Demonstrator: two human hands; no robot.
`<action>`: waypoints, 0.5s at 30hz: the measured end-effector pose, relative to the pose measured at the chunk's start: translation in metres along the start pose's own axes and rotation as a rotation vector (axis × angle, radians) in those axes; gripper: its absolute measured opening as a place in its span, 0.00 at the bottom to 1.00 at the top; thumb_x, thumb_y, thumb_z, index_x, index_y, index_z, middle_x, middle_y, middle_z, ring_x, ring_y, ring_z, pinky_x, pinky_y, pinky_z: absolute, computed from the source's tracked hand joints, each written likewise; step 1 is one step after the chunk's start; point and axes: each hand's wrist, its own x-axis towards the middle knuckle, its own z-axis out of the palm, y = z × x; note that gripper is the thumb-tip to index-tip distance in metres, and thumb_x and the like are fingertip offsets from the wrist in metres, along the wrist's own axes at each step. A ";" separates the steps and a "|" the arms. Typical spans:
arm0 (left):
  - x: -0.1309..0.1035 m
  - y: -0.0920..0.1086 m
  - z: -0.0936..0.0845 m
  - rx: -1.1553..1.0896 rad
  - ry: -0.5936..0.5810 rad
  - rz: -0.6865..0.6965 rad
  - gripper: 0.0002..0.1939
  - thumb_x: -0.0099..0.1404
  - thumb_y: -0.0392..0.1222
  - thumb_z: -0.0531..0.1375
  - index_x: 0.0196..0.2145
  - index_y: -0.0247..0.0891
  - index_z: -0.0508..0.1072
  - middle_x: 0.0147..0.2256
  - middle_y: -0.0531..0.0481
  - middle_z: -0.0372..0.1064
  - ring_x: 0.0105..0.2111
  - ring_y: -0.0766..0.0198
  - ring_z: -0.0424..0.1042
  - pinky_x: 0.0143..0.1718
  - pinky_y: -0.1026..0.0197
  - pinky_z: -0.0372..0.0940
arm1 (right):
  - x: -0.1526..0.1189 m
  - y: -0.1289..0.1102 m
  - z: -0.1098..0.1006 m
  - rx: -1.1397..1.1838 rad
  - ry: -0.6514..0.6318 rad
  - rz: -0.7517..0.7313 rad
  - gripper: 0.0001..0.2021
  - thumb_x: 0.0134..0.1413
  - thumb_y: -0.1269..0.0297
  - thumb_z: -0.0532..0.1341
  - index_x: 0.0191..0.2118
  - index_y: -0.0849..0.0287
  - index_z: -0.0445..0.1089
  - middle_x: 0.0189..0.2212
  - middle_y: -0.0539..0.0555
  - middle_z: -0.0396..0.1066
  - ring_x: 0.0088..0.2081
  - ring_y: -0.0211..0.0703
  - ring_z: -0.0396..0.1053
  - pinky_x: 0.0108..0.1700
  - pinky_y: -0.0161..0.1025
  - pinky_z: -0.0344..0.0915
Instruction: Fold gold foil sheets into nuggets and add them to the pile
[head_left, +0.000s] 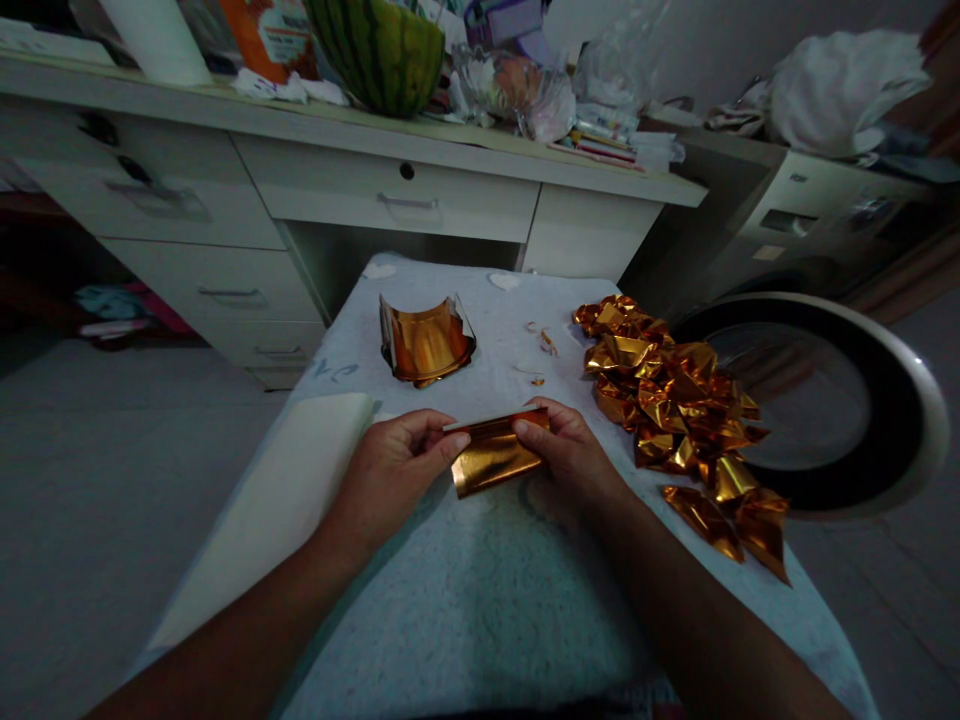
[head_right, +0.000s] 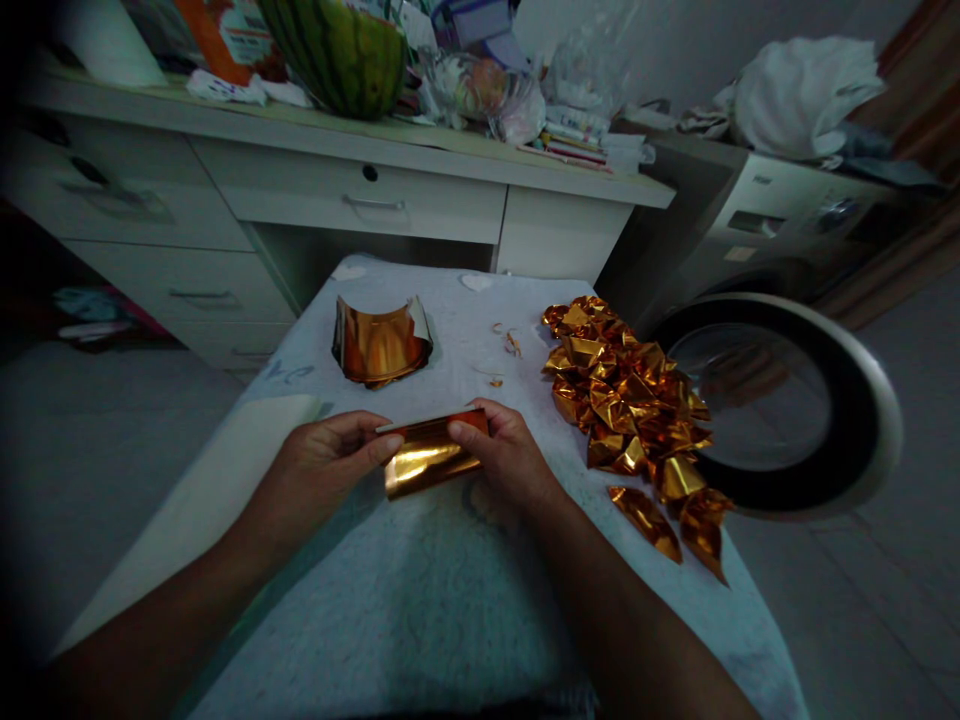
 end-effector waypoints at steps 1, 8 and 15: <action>0.000 0.000 0.000 0.012 0.000 0.003 0.11 0.60 0.49 0.62 0.31 0.38 0.75 0.24 0.56 0.66 0.25 0.67 0.65 0.26 0.65 0.57 | 0.000 0.000 -0.001 -0.004 0.004 0.002 0.12 0.49 0.58 0.69 0.31 0.58 0.68 0.24 0.46 0.67 0.25 0.35 0.65 0.29 0.32 0.59; -0.001 0.002 0.000 0.069 0.007 0.011 0.12 0.61 0.49 0.61 0.30 0.38 0.75 0.24 0.55 0.67 0.25 0.66 0.66 0.26 0.64 0.58 | 0.000 -0.002 0.000 -0.054 0.017 0.010 0.14 0.47 0.55 0.69 0.30 0.57 0.67 0.24 0.46 0.68 0.25 0.36 0.65 0.28 0.33 0.60; -0.002 0.003 -0.001 0.101 0.008 0.019 0.13 0.62 0.50 0.59 0.30 0.38 0.76 0.25 0.54 0.70 0.27 0.64 0.68 0.29 0.63 0.60 | 0.001 -0.004 0.001 -0.048 0.010 -0.012 0.14 0.46 0.55 0.70 0.30 0.58 0.68 0.23 0.46 0.68 0.24 0.35 0.65 0.28 0.32 0.60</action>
